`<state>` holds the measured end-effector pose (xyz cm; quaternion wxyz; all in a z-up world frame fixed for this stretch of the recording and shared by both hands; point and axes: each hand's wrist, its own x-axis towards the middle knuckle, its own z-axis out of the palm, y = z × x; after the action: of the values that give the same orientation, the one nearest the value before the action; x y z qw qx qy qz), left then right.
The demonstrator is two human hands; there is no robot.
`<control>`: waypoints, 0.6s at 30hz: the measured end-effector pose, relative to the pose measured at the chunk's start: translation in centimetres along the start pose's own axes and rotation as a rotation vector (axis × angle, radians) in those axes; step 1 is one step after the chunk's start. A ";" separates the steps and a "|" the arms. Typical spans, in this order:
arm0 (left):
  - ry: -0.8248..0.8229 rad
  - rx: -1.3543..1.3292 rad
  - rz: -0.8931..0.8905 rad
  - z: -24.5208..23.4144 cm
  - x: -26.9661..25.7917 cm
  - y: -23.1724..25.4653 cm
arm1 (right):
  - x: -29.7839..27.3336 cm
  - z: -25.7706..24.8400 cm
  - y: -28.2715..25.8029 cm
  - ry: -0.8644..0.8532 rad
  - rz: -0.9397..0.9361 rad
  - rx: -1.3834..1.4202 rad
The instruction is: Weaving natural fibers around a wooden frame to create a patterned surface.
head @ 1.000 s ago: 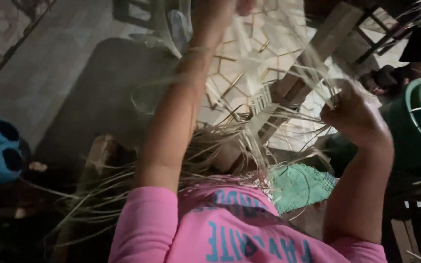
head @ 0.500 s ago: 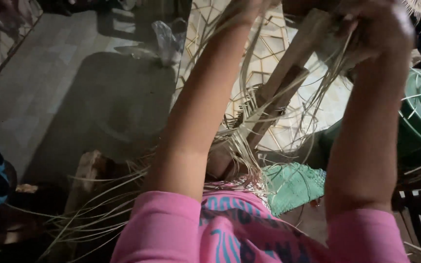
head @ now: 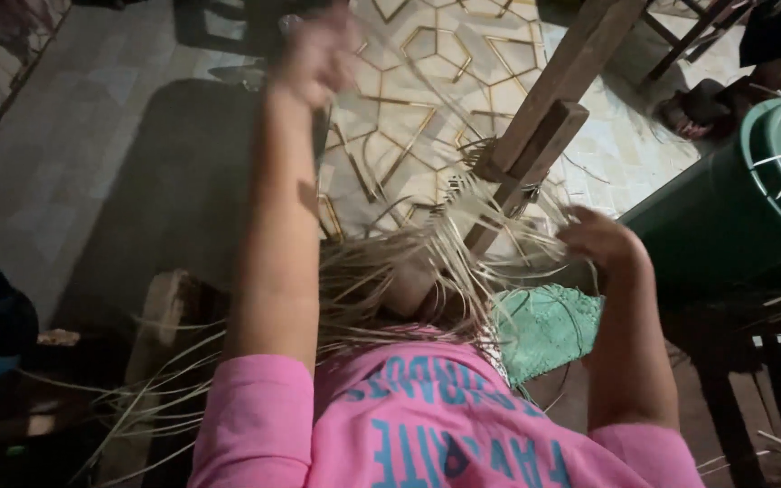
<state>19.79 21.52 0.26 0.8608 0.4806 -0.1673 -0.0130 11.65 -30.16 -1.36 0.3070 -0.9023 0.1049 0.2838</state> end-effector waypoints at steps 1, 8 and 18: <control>0.187 -0.251 0.030 -2.3 -0.3 0.5 | 0.1 0.0 2.0 -0.023 -0.033 0.133; 0.700 0.749 0.051 3.7 -8.5 1.9 | -3.9 0.3 5.4 0.431 -0.318 0.298; 0.455 0.823 0.705 15.4 -16.8 -12.8 | -10.7 8.5 -2.1 0.618 -1.044 0.018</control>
<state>1.08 5.03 -7.60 0.5699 0.6813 -0.1195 0.4436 -0.17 -23.13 0.35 0.3684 -0.8727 -0.2649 -0.1802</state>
